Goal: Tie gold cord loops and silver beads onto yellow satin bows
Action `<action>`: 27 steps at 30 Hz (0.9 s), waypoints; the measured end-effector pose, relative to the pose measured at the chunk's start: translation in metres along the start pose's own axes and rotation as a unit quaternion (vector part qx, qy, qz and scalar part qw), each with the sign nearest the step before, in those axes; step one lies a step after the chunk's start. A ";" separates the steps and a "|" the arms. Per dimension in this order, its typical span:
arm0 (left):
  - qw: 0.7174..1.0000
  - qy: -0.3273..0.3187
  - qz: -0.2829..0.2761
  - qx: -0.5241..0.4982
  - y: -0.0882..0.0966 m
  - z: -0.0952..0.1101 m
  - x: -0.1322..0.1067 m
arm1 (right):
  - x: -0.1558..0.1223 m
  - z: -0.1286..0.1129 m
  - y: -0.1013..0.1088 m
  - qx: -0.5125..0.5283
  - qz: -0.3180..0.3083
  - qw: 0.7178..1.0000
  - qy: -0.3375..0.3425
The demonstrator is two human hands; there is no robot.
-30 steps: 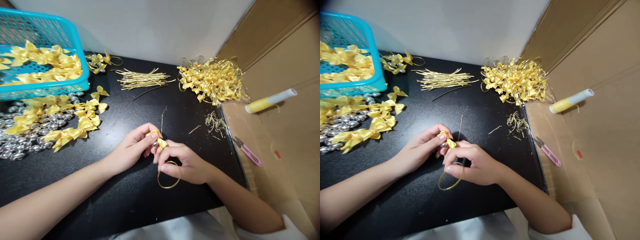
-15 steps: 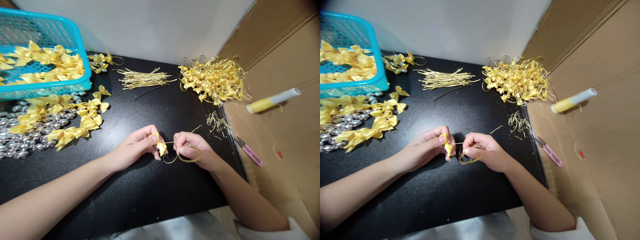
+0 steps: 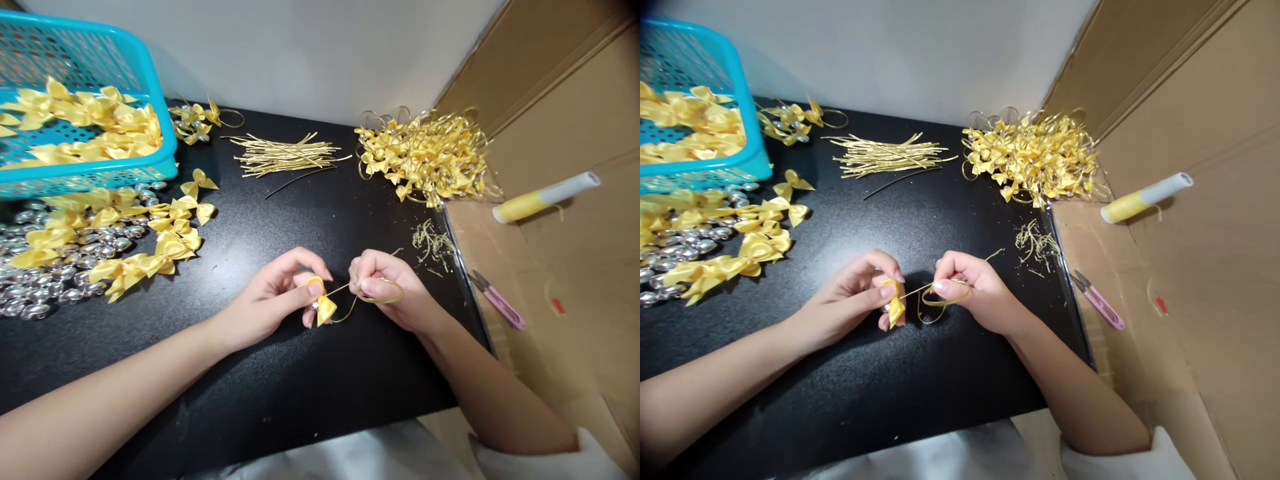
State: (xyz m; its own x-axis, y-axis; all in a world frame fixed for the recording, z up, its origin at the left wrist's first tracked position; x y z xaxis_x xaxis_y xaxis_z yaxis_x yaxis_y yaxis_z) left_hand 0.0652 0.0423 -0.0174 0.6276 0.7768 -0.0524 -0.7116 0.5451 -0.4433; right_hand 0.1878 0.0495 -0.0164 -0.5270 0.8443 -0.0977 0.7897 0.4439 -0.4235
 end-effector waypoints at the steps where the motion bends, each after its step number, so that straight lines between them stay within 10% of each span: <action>1: 1.000 -0.003 0.001 0.008 0.001 0.000 -0.001 | 0.000 0.000 0.000 0.000 -0.003 1.000 0.000; 27: 0.992 0.101 0.034 0.060 0.003 -0.014 0.002 | 0.014 0.008 0.015 0.095 0.093 0.991 -0.028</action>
State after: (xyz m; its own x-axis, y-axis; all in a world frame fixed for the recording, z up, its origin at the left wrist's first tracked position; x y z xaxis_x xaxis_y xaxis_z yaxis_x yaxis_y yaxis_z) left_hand 0.0688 0.0405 -0.0315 0.6183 0.7408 -0.2628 -0.7798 0.5362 -0.3230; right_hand 0.1898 0.0662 -0.0314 -0.3985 0.8860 -0.2370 0.8046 0.2136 -0.5541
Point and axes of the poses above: each hand's wrist, its own x-axis towards the middle knuckle, its own y-axis out of the back of the hand, z = x × y, the point moved 8 cm from there along x, towards the middle knuckle, and after that the axes turned 4 degrees about x, right-handed, at the moved point
